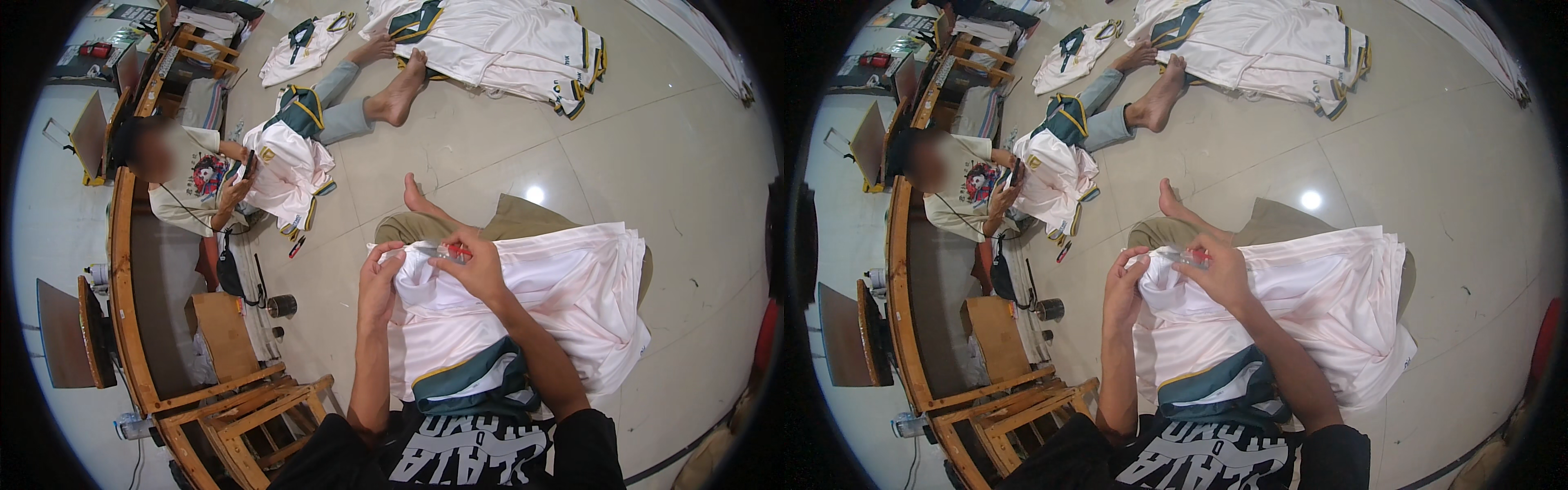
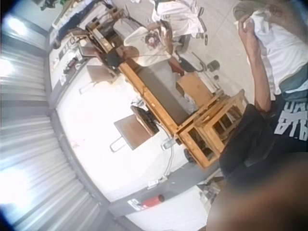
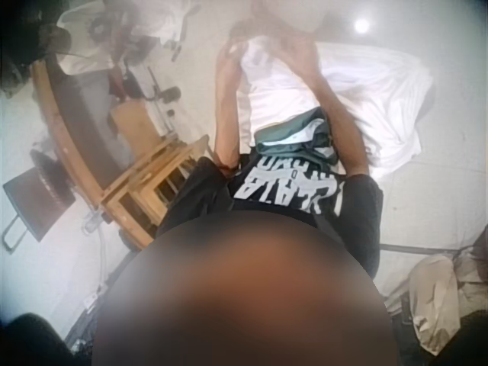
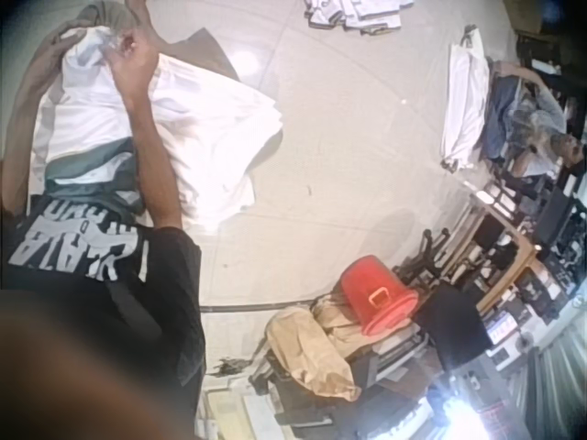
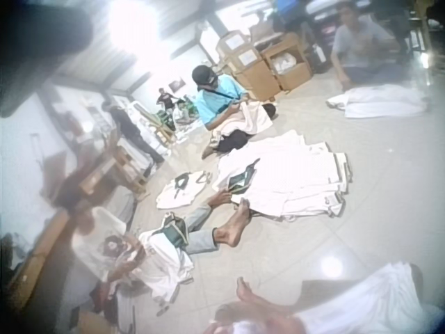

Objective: The person sits on the floor and uses scissors to cut threads and small pieces from a white fabric garment. They repeatedly adjust the fabric and snip loose threads while other people work nearby.

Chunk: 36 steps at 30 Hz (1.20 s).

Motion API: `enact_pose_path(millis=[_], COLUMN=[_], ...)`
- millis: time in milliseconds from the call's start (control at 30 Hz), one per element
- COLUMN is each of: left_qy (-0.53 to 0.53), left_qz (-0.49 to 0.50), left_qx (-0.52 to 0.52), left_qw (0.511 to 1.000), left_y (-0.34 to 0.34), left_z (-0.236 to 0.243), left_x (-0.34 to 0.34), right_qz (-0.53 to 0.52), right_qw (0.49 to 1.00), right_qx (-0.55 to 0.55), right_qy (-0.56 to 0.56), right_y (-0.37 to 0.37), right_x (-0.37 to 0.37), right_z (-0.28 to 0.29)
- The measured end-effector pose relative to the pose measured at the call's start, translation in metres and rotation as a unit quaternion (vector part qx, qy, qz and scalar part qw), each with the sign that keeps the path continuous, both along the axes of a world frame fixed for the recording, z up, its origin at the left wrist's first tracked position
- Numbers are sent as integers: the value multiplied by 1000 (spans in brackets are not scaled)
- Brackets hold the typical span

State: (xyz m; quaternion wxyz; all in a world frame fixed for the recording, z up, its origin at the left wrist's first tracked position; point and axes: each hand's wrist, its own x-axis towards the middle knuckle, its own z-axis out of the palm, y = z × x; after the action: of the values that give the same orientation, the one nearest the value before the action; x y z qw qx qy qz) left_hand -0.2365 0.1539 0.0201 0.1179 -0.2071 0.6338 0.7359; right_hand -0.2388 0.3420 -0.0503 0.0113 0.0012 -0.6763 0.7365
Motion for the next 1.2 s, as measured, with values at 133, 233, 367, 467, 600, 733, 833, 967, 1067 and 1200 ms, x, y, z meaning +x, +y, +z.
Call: enact_pose_path(millis=[133,233,367,467,600,733,833,967,1067,1200], left_qy=[2,7,2,3,4,14,28,113,153,182], left_qz=[9,0,-3,-11,-4,-7,-15,-59,-108,-150], left_qx=[3,4,-1,0,-1,-17,-67,-185,-289,-409], left_qw=[1000,1000,1000,1000,1000,1000,997,974,939,881], left_y=[1,-1,4,2,4,5,7,14,16,38], left_z=[5,4,7,4,5,6,7,12,17,19], left_x=[-1,-1,-1,0,0,0,1,4,12,30], right_qz=[-29,-3,75,76,-34,-18,141,81,-19,74], right_qw=[993,993,994,992,994,980,923,938,962,952], right_qx=[-94,-116,-63,-73,-98,-181,-247,-268,-228,-197], right_qy=[-71,-26,-37,-69,-47,-82,-257,-204,-149,-221], right_y=[1,-1,-1,-3,-5,-5,4,-6,-16,1], right_x=[-6,-6,0,1,-4,-7,-6,-4,-8,-5], right_z=[-9,-9,2,-6,-9,-9,2,-14,-17,1])
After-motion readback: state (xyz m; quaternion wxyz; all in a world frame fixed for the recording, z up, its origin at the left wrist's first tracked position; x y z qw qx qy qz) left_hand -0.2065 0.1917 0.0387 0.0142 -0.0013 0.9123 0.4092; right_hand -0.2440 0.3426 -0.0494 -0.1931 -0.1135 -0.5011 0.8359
